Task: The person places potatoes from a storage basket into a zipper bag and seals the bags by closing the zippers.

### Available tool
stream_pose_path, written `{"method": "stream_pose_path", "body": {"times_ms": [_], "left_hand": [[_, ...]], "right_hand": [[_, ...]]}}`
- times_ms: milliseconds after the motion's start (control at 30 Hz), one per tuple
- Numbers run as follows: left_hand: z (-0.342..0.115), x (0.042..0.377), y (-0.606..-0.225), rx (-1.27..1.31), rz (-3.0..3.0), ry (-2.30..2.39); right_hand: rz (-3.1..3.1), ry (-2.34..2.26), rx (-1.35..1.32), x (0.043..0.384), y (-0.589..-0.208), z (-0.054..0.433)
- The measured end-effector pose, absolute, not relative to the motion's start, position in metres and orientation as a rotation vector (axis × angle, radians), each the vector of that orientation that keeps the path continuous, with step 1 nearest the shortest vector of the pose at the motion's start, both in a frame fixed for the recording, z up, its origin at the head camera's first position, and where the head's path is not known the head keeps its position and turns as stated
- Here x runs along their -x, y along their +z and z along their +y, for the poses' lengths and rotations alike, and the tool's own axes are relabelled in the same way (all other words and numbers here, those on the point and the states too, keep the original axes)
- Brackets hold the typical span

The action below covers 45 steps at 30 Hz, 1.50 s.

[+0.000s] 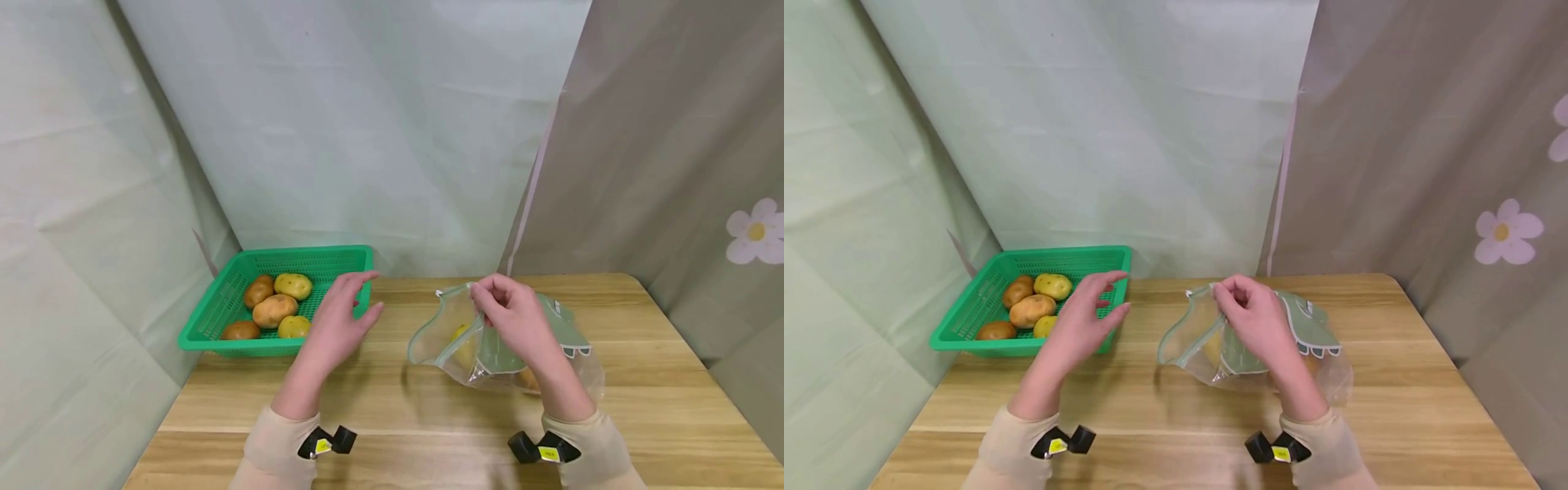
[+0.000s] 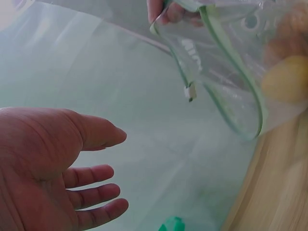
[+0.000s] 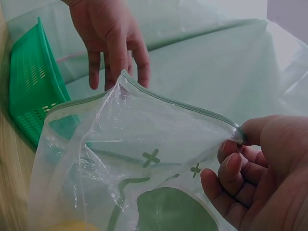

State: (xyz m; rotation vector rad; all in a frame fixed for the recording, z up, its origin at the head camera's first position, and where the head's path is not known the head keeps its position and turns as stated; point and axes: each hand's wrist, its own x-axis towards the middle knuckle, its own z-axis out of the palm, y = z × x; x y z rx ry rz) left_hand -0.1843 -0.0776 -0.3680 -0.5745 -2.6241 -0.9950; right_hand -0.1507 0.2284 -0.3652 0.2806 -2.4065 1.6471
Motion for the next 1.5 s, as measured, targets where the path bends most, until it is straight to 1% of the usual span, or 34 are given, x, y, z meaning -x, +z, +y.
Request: {"method": "stream_pose_path", "body": {"times_ms": [1067,1500], "left_hand": [[-0.148,0.206,-0.351,0.453,-2.793,-0.806],[-0.182,0.23,-0.343,0.408,-2.882,-0.669]], "right_hand": [[-2.407,1.648,-0.292,0.152,-0.367,0.225],[-2.401,1.655,-0.291,0.151,-0.366,0.224]]}}
